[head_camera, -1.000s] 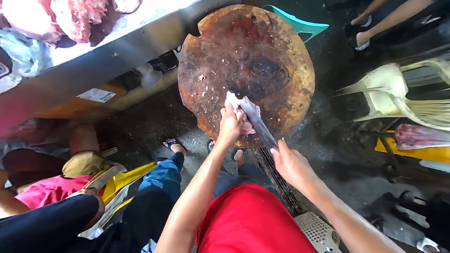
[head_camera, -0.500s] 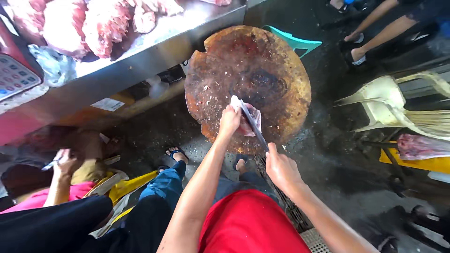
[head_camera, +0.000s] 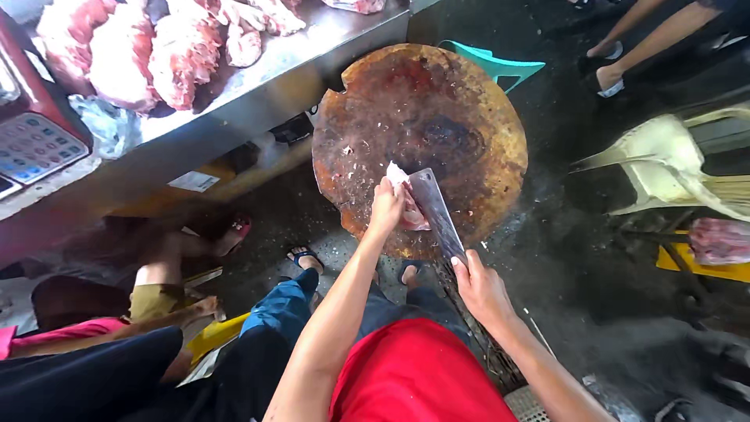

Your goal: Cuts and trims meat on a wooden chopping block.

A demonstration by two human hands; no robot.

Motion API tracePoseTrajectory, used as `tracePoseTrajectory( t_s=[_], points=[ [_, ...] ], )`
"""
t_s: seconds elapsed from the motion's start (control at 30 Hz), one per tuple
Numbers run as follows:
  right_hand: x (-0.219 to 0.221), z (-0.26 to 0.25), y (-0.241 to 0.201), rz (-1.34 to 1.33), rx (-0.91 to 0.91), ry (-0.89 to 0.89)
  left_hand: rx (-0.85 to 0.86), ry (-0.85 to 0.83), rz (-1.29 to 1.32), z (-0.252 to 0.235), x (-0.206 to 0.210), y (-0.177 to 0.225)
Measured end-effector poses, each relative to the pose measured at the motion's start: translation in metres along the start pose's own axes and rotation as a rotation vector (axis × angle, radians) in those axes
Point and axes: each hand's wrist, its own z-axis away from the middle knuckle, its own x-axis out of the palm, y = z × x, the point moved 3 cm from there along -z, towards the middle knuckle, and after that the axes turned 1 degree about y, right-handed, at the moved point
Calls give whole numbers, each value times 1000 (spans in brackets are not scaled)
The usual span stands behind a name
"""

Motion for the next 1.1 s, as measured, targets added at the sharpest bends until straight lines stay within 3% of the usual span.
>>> tracePoseTrajectory(
  t_s=[0.2, 0.43, 0.6, 0.77, 1.1],
  points=[
    [-22, -24, -25, 136, 110, -252, -34, 11, -10, 5, 2, 7],
    [-34, -69, -65, 168, 164, -399, -116, -2, -9, 12, 1, 13],
    [-45, -44, -58, 210, 218, -480, -182, 35, 43, -3, 4, 7],
    [-61, 2, -25, 253, 226, -482, -99, 40, 157, 14, -4, -2],
    [-38, -24, -54, 304, 216, -467, -164, -71, 201, -4, 8, -6]
  ],
)
